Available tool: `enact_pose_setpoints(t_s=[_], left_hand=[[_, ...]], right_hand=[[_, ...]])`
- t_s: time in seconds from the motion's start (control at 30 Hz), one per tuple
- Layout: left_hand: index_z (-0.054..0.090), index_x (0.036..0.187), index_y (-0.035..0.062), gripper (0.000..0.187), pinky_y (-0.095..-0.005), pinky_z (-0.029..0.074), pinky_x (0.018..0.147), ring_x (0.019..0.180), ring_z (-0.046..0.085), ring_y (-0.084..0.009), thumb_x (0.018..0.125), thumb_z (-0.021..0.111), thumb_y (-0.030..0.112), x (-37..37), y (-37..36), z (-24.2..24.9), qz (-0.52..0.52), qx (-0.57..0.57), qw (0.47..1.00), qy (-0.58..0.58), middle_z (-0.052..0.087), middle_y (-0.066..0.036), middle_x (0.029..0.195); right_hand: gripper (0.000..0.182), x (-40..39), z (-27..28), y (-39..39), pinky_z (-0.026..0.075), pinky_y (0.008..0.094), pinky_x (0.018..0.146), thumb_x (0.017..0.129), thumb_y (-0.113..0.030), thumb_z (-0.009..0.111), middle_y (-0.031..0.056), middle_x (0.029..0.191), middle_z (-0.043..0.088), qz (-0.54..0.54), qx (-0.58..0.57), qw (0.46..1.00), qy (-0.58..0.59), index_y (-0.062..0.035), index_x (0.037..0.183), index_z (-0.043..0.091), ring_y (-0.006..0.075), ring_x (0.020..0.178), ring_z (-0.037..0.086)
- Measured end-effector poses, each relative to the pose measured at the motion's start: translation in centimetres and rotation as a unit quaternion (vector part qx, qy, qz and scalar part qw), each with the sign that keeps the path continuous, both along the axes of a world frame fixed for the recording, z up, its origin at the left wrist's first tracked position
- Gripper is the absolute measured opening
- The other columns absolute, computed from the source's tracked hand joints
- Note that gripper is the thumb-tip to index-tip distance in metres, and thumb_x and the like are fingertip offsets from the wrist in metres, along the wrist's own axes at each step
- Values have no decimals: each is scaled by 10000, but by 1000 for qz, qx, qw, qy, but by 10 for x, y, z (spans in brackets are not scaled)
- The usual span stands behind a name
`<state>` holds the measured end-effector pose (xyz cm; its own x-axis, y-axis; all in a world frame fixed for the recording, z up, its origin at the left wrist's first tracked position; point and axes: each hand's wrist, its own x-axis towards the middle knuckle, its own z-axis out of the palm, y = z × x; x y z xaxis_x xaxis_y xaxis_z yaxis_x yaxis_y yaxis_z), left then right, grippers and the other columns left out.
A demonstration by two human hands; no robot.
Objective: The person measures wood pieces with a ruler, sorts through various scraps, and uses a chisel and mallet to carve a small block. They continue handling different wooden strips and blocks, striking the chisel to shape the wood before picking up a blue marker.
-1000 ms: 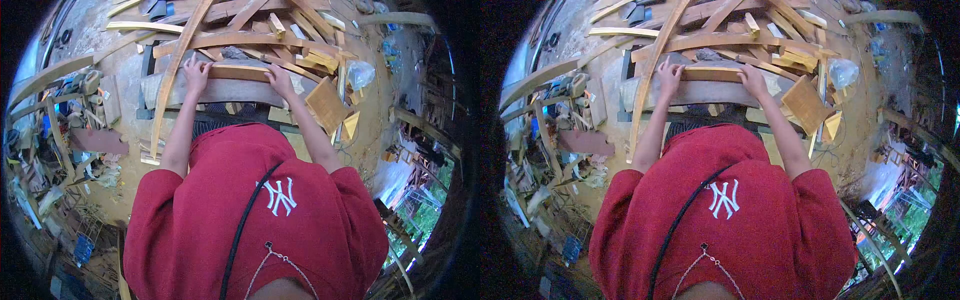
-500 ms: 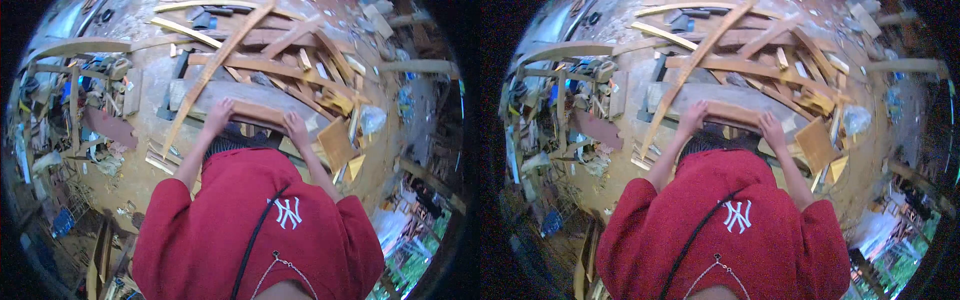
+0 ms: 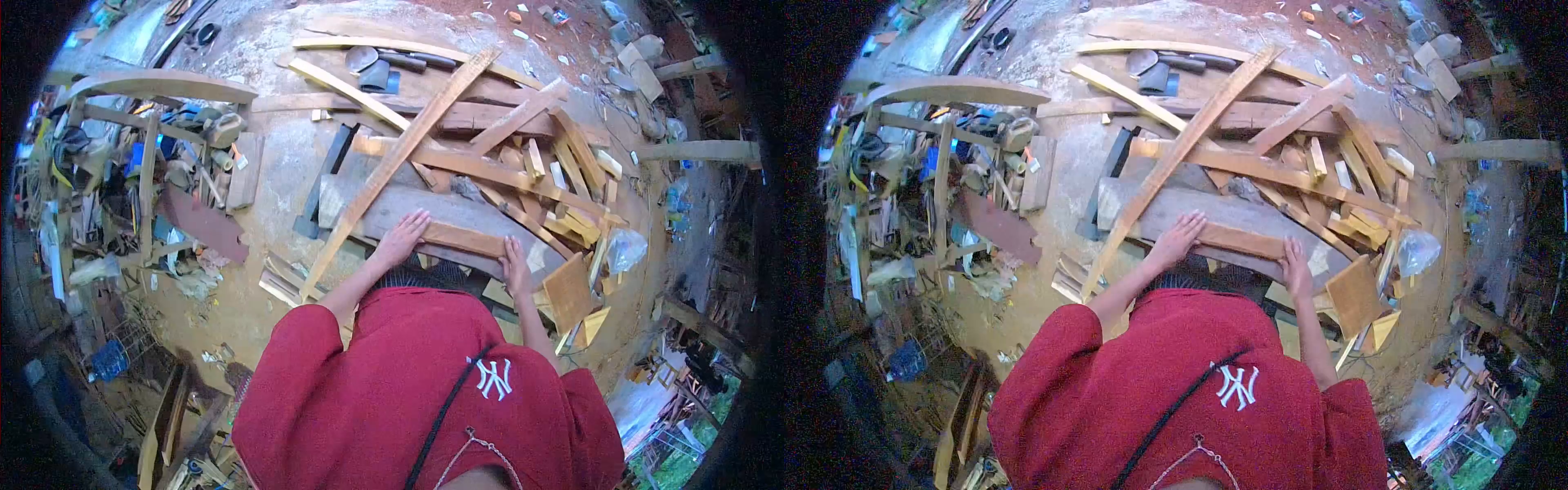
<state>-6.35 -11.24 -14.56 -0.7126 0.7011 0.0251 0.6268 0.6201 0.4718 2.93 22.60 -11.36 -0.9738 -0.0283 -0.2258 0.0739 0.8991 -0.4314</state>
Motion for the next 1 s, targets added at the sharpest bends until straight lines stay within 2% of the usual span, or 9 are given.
enact_pose_setpoints(t_s=[0.27,0.3,0.37,0.4,0.43,0.47,0.63,0.77,1.0], left_hand=[[445,1240,-5,561,-430,284,1076,1274,375,-310,783,618,269,-111,7,35,-114,158,981,13,448,-183,1309],[508,1127,10,423,-441,415,931,1102,505,-329,767,611,204,-147,12,49,-79,193,976,71,535,-190,1136],[525,847,41,148,-405,421,650,758,512,-299,714,566,91,-227,25,19,72,143,985,68,504,-129,778],[537,836,37,140,-404,427,658,742,522,-299,711,565,92,-270,24,18,68,42,985,150,526,-122,784],[542,812,47,110,-400,431,689,766,529,-296,725,565,110,-312,22,-3,112,129,965,199,533,-122,793],[547,833,48,116,-394,429,737,833,526,-285,746,562,123,-345,22,-14,135,-1,976,169,535,-122,822],[562,878,72,136,-374,416,775,906,509,-248,785,531,165,-430,43,-63,193,-1,938,288,536,-89,883],[562,890,106,122,-363,399,804,925,505,-221,792,504,149,-442,48,-79,203,-56,948,239,528,-55,903],[572,984,86,211,-351,414,817,962,537,-214,798,496,152,-413,52,-82,65,-2,955,289,553,-62,948]], right_hand=[[614,-7,0,2,335,412,1033,830,-121,588,196,1397,346,-16,-17,999,-32,-101,1388,331,379,1277,345],[613,-8,2,3,335,411,1032,831,-119,587,201,1393,349,-19,-24,999,-34,-105,1387,332,379,1275,348],[609,-12,6,-2,336,409,1030,832,-116,585,212,1385,356,-22,-41,998,-38,-113,1387,334,379,1272,352],[605,-13,6,-2,339,408,1028,834,-116,584,224,1374,364,-23,-26,998,-45,-117,1385,334,380,1270,356],[605,-14,8,-3,337,407,1029,835,-118,585,224,1374,364,-27,-21,998,-57,-116,1385,334,382,1271,354],[606,-16,9,-3,336,407,1030,835,-119,586,224,1375,363,-29,-17,997,-67,-115,1385,333,383,1272,353],[600,-19,13,-7,323,405,1043,842,-130,586,210,1387,356,-61,-43,994,-84,-132,1388,338,372,1283,345],[599,-21,13,-10,314,405,1050,837,-131,587,197,1403,339,-69,-32,993,-94,-136,1386,347,366,1296,330],[593,-21,13,-13,298,399,1059,838,-143,591,191,1408,335,-80,-27,992,-99,-128,1381,351,358,1311,305]])
